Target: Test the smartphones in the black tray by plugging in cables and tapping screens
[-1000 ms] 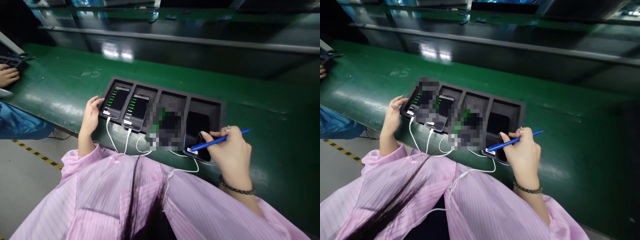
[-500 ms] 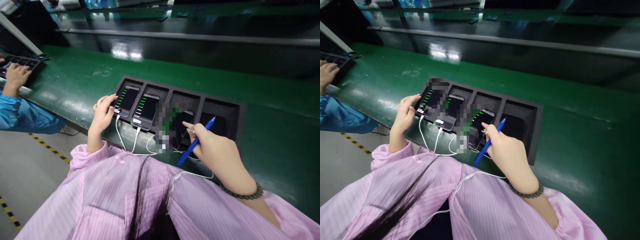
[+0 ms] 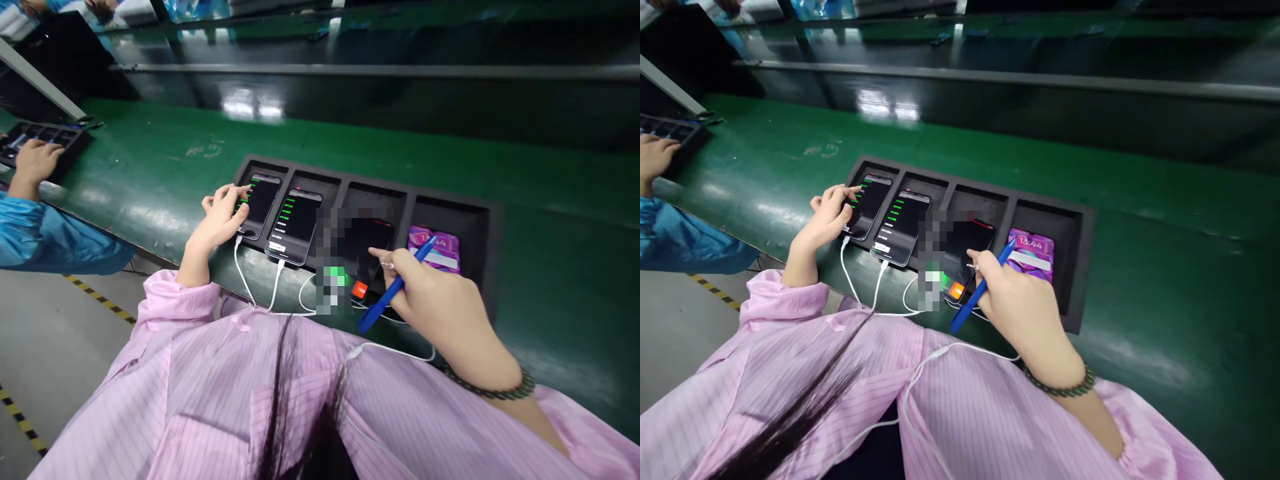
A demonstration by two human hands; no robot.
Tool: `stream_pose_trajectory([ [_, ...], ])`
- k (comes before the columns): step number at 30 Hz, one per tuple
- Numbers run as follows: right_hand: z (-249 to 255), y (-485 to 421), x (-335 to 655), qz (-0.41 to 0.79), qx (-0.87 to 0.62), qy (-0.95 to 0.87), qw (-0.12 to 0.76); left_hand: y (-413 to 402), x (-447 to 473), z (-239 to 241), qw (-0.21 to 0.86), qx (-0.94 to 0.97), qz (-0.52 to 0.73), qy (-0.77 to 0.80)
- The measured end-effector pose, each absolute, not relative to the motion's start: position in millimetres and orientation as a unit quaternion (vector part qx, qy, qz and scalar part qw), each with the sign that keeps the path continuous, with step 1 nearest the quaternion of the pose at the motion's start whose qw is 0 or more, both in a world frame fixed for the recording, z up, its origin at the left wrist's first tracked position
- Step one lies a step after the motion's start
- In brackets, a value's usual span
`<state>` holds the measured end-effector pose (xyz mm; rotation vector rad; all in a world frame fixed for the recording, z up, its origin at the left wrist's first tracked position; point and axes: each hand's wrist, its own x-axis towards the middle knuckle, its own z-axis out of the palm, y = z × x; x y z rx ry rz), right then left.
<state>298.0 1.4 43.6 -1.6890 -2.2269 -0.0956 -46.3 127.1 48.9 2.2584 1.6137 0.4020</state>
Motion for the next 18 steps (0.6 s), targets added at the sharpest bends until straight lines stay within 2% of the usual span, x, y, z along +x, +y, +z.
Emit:
stream_pose_trajectory([
  [10,53,0,299,-0.041,-0.598,-0.783,0.166,108,-36,62,0.133,0.825,0.166,0.523],
  [18,60,-2,305,-0.068,-0.583,-0.789,0.184,74,-9,71,0.198,0.891,0.065,0.402],
])
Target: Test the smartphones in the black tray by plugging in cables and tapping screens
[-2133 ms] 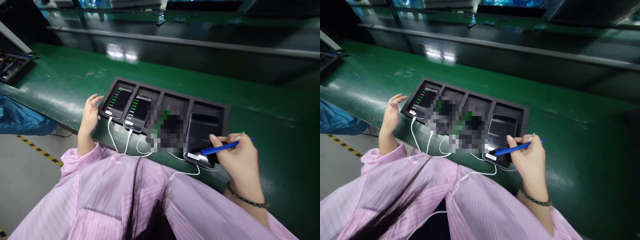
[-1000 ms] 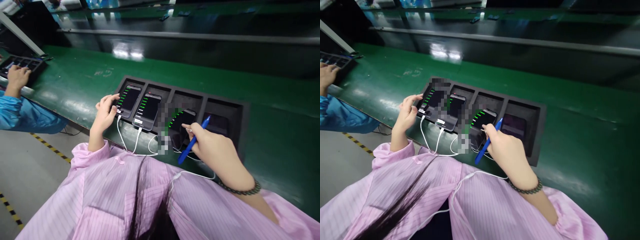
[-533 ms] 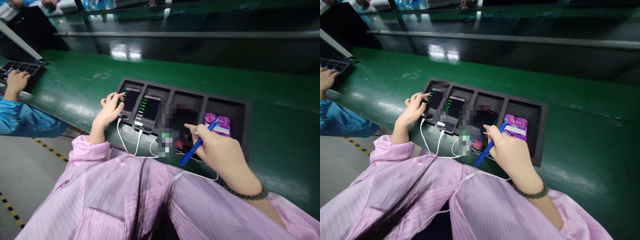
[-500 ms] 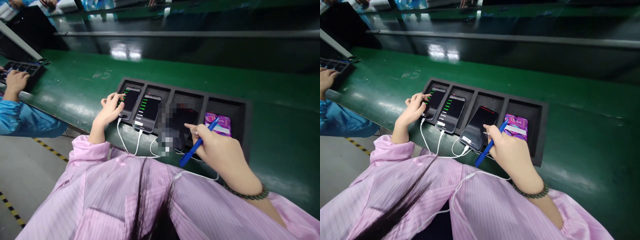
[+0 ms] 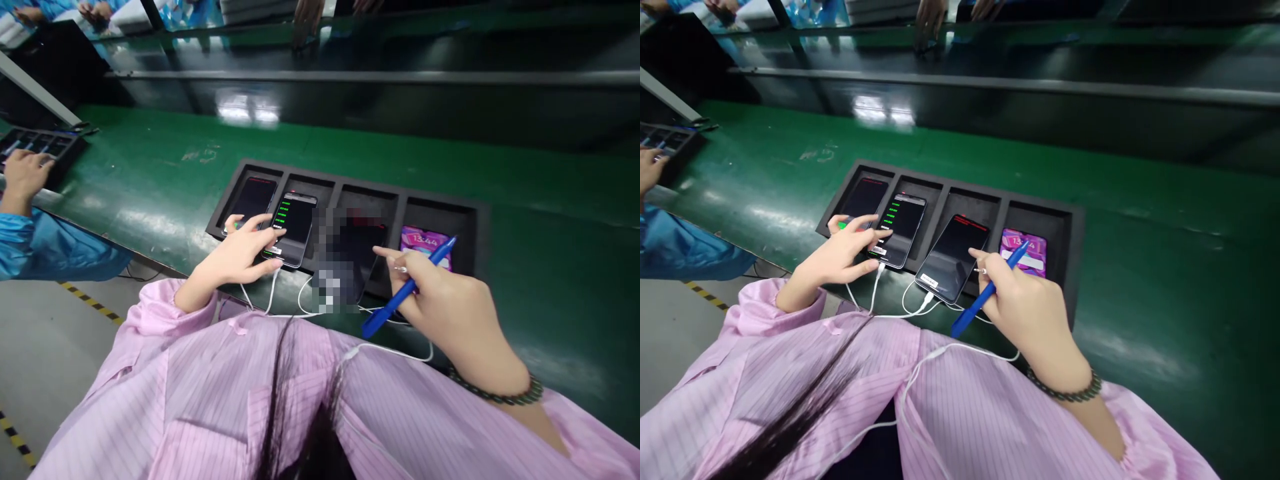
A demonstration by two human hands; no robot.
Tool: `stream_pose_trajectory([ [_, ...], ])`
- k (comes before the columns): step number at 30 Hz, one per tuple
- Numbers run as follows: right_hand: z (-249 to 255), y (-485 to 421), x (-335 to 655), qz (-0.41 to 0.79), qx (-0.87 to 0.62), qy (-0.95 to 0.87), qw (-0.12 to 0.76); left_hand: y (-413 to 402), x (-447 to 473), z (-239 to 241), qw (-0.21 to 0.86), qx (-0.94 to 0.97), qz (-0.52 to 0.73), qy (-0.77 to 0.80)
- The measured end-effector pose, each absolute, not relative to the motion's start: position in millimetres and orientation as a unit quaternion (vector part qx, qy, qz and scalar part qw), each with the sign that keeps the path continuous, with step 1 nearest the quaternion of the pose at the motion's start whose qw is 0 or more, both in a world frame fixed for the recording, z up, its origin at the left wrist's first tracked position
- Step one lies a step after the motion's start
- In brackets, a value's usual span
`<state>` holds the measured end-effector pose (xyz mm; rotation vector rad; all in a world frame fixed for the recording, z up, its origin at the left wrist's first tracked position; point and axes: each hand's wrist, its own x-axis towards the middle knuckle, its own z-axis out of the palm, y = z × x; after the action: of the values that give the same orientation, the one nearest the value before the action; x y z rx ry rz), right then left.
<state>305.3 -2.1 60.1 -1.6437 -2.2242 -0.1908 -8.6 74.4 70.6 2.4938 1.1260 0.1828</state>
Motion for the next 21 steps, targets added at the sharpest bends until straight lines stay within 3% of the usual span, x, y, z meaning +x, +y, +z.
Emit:
stream_pose_trajectory([
  [11,64,-2,303,-0.16,-0.517,-0.806,0.239,81,1,78,0.185,0.877,0.072,0.437],
  [15,65,-3,305,-0.143,-0.53,-0.801,0.239,92,14,75,0.179,0.872,0.06,0.451],
  [21,64,-9,339,-0.064,-0.663,-0.717,0.204,89,6,72,0.166,0.874,0.081,0.45],
])
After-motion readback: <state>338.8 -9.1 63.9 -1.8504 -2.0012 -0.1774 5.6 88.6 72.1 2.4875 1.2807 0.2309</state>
